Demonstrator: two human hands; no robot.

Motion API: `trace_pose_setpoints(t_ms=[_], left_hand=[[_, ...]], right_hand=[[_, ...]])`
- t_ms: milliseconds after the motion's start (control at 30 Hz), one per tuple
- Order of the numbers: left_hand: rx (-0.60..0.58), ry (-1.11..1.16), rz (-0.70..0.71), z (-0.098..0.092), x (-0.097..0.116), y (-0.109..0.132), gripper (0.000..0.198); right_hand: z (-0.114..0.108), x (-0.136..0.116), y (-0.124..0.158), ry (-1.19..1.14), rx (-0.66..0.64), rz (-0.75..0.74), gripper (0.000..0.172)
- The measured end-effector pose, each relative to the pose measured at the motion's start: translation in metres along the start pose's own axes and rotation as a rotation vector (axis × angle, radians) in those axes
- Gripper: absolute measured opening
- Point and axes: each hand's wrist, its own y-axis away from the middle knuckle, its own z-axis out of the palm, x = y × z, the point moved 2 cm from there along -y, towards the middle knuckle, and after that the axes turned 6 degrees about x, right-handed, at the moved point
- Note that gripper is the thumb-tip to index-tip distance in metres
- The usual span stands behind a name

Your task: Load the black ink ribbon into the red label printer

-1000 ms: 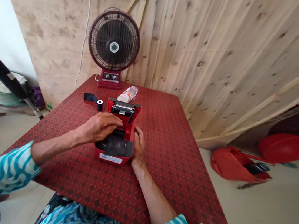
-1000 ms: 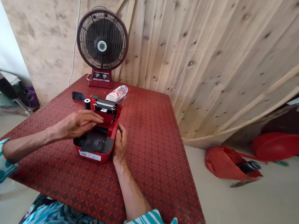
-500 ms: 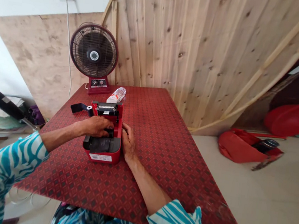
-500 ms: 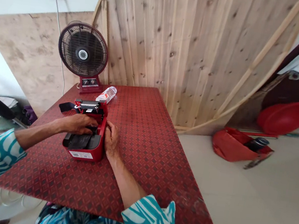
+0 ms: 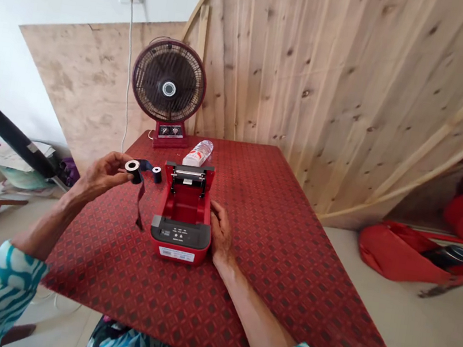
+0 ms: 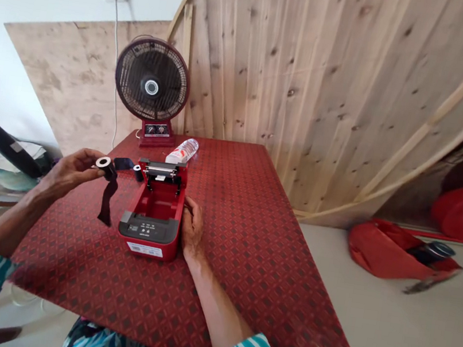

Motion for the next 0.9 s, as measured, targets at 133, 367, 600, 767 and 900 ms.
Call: trace_pose_setpoints(t_ms=[133,367,600,767,900], left_hand=[[0.109,-0.024,-0.087,-0.004,-0.054,-0.013,0.052],[0.108,-0.389,-0.137,0.019,-0.099,-0.039,0.032],[0.091,-0.594,-0.112,0.029,-0.109,-0.038,0.035],[0.028,-0.632,-0.061,0.024,-0.089,-0.037,0.046],[0.070,-0.753,-0.021,0.031,-0.070,-0.046,0.043]], right_hand=[[-0.001,0.000,0.000,-0.008,0.005,0.026,0.035],[-0.003,-0.001,0.001,0.013,-0.006,0.042,0.035],[-0.002,0.002,0.000,0.020,0.012,0.026,0.034],[-0.001,0.002,-0.001,0.021,0.009,0.021,0.035],[-0.001,0.001,0.000,0.014,0.002,0.029,0.036]])
